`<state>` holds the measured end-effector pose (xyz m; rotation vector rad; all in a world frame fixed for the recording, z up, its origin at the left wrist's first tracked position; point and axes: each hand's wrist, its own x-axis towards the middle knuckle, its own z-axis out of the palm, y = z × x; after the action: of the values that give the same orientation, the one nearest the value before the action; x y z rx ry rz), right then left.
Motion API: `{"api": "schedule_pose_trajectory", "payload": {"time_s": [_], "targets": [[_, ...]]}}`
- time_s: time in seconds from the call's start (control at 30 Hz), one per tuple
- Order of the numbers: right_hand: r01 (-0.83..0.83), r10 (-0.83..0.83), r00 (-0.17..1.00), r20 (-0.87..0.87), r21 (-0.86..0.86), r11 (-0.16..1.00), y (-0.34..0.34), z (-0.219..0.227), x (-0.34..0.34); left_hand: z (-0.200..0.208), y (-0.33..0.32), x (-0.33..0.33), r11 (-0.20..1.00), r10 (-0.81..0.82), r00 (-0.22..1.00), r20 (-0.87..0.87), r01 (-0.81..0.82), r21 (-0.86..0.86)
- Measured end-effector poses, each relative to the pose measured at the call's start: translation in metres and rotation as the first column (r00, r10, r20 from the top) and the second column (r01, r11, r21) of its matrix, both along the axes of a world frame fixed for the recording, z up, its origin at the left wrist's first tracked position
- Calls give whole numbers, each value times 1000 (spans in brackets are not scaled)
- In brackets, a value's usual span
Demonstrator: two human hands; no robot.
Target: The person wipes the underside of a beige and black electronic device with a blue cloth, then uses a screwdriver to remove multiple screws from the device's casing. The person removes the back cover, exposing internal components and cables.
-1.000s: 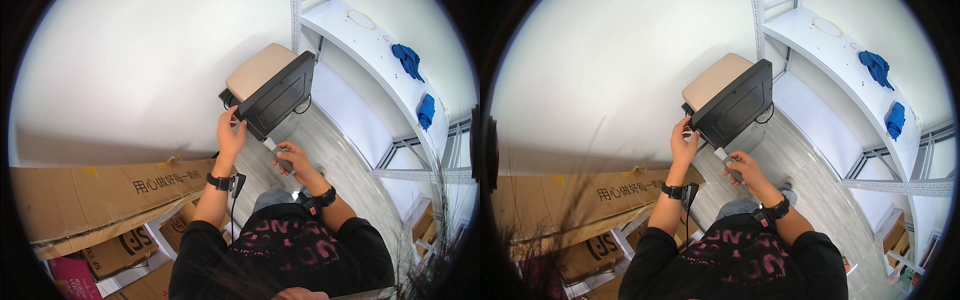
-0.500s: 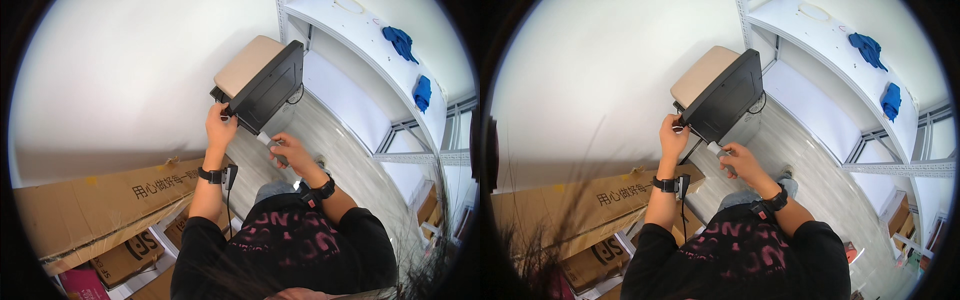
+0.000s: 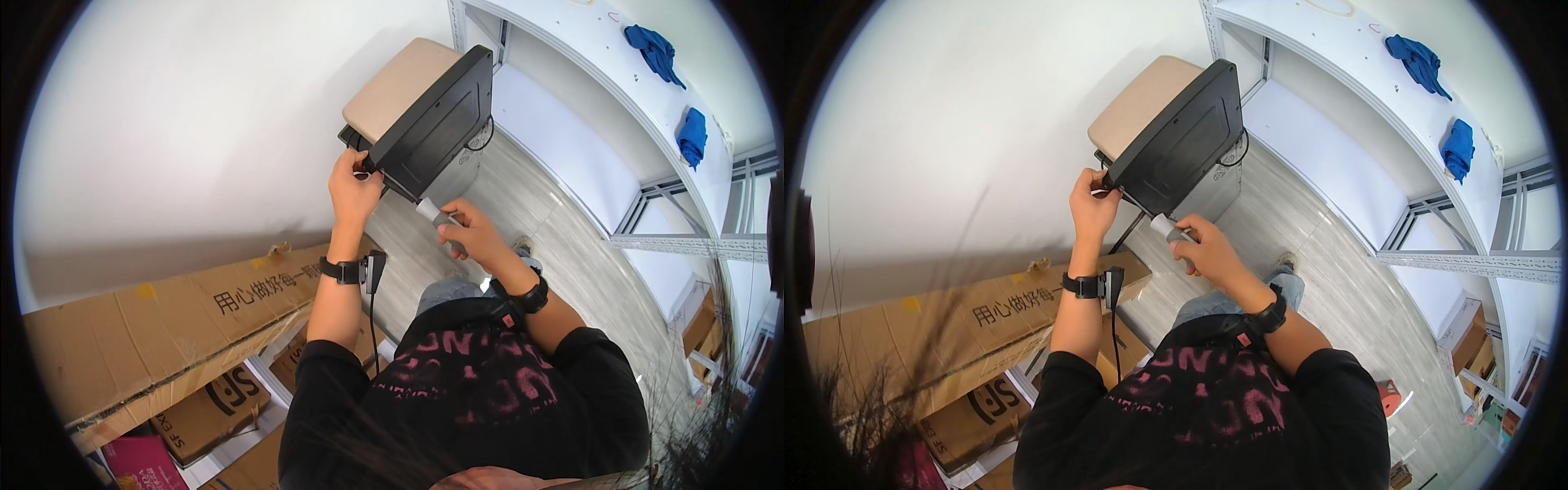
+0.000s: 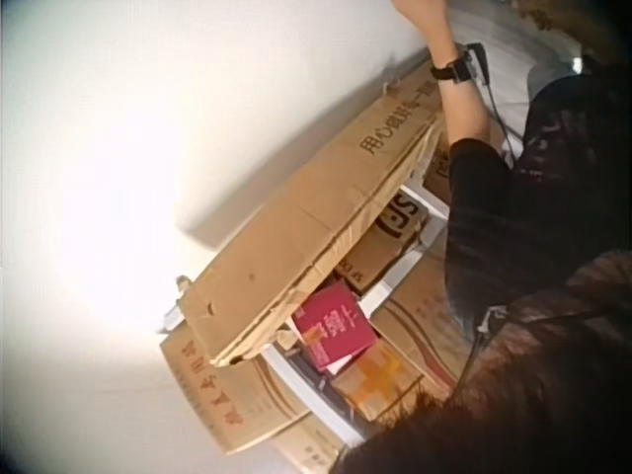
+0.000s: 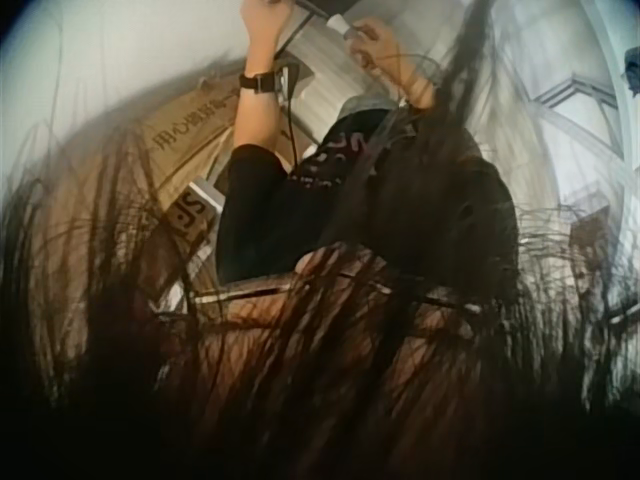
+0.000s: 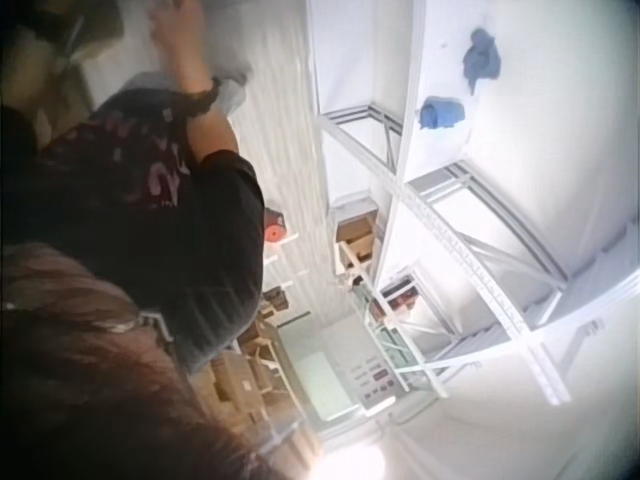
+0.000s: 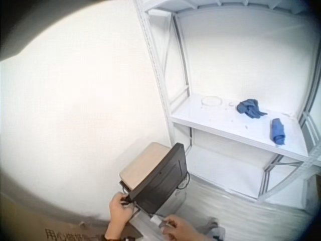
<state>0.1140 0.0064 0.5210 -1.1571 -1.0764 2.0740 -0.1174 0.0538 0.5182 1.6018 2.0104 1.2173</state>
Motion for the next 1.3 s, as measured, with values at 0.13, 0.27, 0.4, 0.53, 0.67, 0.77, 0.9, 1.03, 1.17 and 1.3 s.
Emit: {"api": "schedule_pose_trajectory", "payload": {"time_s": [0.13,0.27,0.4,0.53,0.67,0.77,0.9,1.03,1.17,1.3], "targets": [[-27,19,997,-75,-100,995,5,-1,2,7,-2,4,1000,0,1000,-1,0,-12],[-42,10,983,-181,-177,983,5,-4,3,3,-4,0,1000,-18,999,34,18,-5],[-51,-39,945,-324,-265,963,3,-13,5,3,-4,0,999,-24,999,36,25,-36],[-38,-52,945,-324,-266,963,3,-17,4,4,-4,1,999,-24,999,22,25,-43],[-25,20,997,-77,-63,998,3,-5,-1,4,-3,-2,999,-25,999,-28,24,-47],[7,-26,995,95,201,980,1,-15,-5,3,-1,-2,998,-35,999,-26,34,-47],[-53,-144,933,330,523,851,-2,-9,-5,4,-2,-1,999,-28,999,-40,26,-40],[-124,-230,856,463,615,779,-8,8,-8,5,-3,-1,999,-37,998,-57,36,-23],[-186,-289,806,517,684,705,-11,9,-8,5,-3,0,999,-36,998,-55,34,-39],[-262,-279,795,539,720,643,-11,16,-11,2,-1,-2,999,-35,998,-58,35,-3]]}}
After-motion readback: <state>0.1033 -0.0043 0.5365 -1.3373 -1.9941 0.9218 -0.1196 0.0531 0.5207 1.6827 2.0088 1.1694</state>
